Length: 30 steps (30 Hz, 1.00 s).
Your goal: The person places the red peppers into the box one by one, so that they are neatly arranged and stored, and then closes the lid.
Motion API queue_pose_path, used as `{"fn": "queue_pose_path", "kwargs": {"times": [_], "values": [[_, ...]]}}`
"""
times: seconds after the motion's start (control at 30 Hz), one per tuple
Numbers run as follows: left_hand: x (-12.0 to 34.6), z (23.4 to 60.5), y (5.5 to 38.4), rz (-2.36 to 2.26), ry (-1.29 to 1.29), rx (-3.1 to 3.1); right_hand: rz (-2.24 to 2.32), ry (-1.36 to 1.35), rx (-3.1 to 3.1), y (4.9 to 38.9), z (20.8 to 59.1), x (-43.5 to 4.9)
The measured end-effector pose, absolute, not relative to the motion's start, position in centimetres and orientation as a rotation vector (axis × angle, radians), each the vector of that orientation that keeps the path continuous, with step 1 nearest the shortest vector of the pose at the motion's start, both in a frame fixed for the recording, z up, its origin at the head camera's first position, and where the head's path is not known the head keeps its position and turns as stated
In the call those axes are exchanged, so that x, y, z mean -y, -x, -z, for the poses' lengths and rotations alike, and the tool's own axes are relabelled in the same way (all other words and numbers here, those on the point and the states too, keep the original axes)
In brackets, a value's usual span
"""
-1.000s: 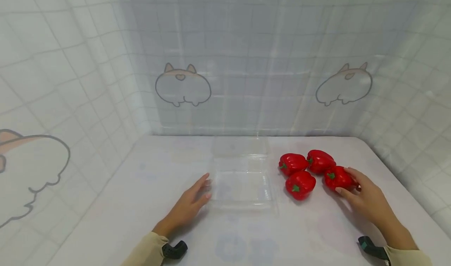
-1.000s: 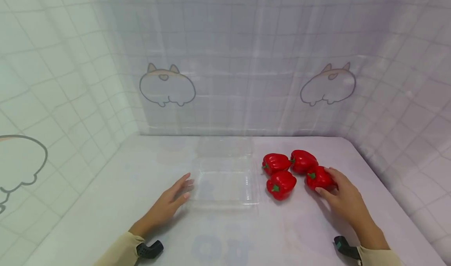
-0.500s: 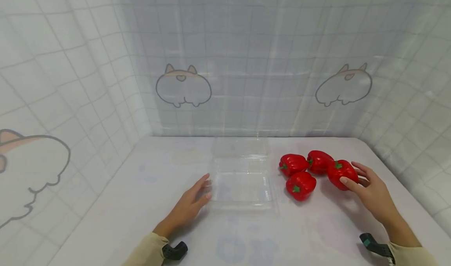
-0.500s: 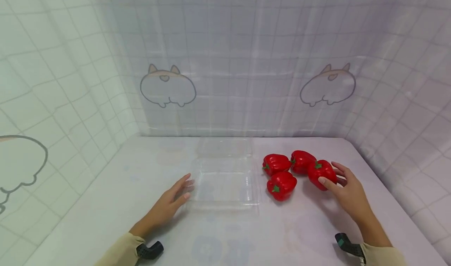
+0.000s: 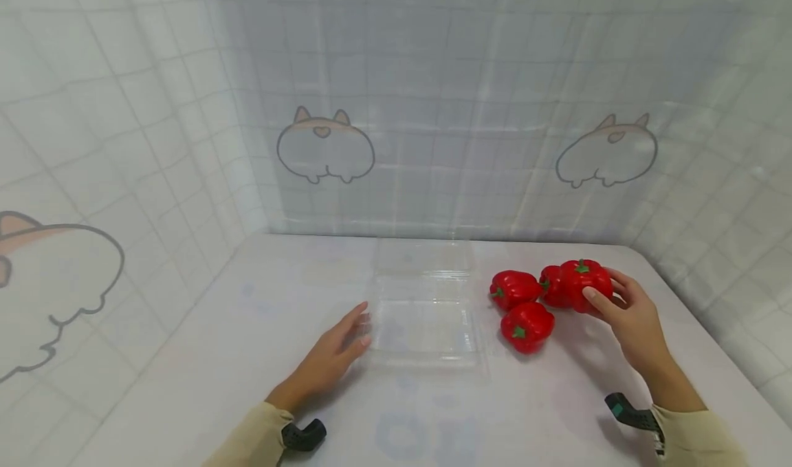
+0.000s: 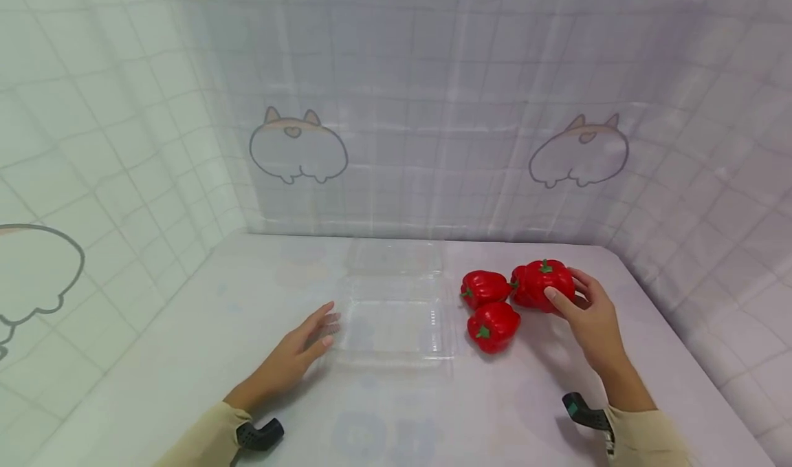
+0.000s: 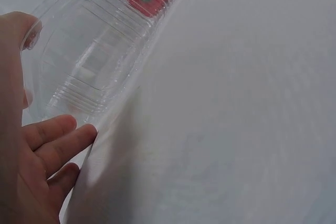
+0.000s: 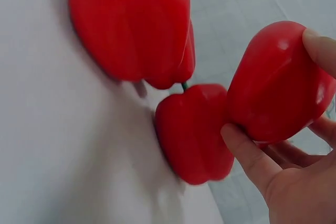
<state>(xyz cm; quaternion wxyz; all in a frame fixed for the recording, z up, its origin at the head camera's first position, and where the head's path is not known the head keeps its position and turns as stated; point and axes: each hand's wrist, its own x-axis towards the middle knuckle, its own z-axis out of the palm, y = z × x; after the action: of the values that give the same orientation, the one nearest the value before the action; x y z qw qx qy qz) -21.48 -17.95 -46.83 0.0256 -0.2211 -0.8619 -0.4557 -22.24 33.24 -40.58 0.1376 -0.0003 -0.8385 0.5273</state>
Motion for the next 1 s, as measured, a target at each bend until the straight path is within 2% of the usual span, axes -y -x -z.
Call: {"fn": "queue_pose_path", "kwargs": {"times": [1.0], "values": [[17.9, 46.7, 21.3, 1.534, 0.586, 2.722, -1.737, -0.243, 2.515, 25.6, 36.4, -25.0]]}}
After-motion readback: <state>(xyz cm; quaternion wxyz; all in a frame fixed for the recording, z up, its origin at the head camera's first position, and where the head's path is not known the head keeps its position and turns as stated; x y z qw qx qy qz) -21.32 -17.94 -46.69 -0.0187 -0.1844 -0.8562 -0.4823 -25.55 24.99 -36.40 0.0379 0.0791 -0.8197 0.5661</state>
